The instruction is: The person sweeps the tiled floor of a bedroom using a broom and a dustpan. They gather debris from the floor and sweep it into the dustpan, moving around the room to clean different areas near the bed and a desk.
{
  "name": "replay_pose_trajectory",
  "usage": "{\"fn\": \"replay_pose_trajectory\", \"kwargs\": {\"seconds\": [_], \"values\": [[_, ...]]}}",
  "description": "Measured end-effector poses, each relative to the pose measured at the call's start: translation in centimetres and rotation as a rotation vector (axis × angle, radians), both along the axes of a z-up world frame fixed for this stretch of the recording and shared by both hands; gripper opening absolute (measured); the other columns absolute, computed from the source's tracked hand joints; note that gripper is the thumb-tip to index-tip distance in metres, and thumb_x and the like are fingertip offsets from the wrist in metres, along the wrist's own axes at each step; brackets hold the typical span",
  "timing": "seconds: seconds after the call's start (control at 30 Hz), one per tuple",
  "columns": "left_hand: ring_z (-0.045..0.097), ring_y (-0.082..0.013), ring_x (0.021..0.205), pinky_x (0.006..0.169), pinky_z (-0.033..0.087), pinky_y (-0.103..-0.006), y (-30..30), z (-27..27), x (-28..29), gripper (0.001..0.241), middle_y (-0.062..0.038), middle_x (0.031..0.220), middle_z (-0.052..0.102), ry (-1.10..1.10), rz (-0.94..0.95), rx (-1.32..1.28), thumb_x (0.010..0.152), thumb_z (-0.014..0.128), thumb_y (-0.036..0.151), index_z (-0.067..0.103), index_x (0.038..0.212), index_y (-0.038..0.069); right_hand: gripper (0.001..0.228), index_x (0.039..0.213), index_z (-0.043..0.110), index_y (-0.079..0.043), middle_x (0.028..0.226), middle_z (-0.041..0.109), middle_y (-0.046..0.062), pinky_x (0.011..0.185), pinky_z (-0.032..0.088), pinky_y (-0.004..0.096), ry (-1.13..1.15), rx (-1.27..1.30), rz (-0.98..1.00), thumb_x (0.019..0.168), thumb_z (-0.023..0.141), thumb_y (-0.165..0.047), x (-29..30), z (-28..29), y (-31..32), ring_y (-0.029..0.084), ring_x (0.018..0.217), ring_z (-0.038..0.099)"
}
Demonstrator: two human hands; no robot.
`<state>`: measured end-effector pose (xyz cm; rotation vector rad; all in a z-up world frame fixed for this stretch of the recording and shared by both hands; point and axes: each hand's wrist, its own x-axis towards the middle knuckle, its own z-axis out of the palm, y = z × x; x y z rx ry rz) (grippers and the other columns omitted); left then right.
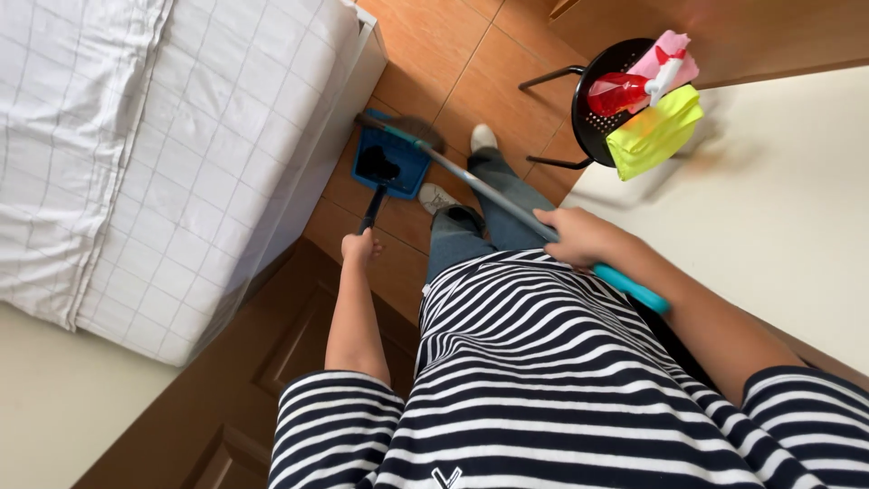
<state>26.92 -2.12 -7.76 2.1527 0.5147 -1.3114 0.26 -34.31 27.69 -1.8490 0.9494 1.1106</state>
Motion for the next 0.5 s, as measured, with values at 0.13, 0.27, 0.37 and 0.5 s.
{"fn": "replay_pose_trajectory", "kwargs": {"seconds": [0.13, 0.27, 0.37, 0.5], "values": [[0.071, -0.0221, 0.067, 0.055, 0.056, -0.0338, 0.2, -0.2, 0.3, 0.029, -0.013, 0.087, 0.07, 0.093, 0.086, -0.084, 0.101, 0.063, 0.022, 0.061, 0.107, -0.007, 0.076, 0.16, 0.032, -0.022, 0.073, 0.073, 0.018, 0.052, 0.059, 0.039, 0.069, 0.072, -0.181, 0.09, 0.064, -0.016, -2.6, 7.7, -0.2, 0.026, 0.05, 0.066], [0.074, -0.017, 0.074, 0.064, 0.061, -0.0293, -1.6, 3.7, -0.4, 0.025, -0.008, 0.088, 0.073, 0.142, 0.223, -0.1, 0.101, 0.064, 0.02, 0.068, 0.108, -0.004, 0.074, 0.16, 0.028, -0.026, 0.074, 0.072, 0.017, 0.051, 0.059, 0.039, 0.175, 0.008, -0.223, 0.094, 0.062, -0.019, -6.0, 12.4, 1.4, 0.026, 0.049, 0.066], [0.074, -0.0195, 0.076, 0.067, 0.064, -0.0304, -2.5, 4.0, -1.0, 0.021, -0.01, 0.088, 0.071, 0.183, 0.345, -0.19, 0.101, 0.064, 0.014, 0.065, 0.11, -0.005, 0.081, 0.16, 0.021, -0.015, 0.073, 0.074, 0.017, 0.055, 0.057, 0.035, 0.061, -0.082, -0.076, 0.09, 0.063, -0.018, -10.3, 12.0, 2.0, 0.024, 0.049, 0.07], [0.077, -0.0235, 0.078, 0.064, 0.062, -0.0294, -3.3, 3.6, -1.6, 0.018, -0.012, 0.088, 0.07, 0.194, 0.418, -0.244, 0.1, 0.062, 0.011, 0.063, 0.11, -0.004, 0.079, 0.164, 0.02, -0.019, 0.079, 0.076, 0.024, 0.062, 0.063, 0.045, 0.313, -0.034, -0.246, 0.094, 0.056, -0.015, -11.2, 10.9, 2.6, 0.034, 0.06, 0.071]]}}
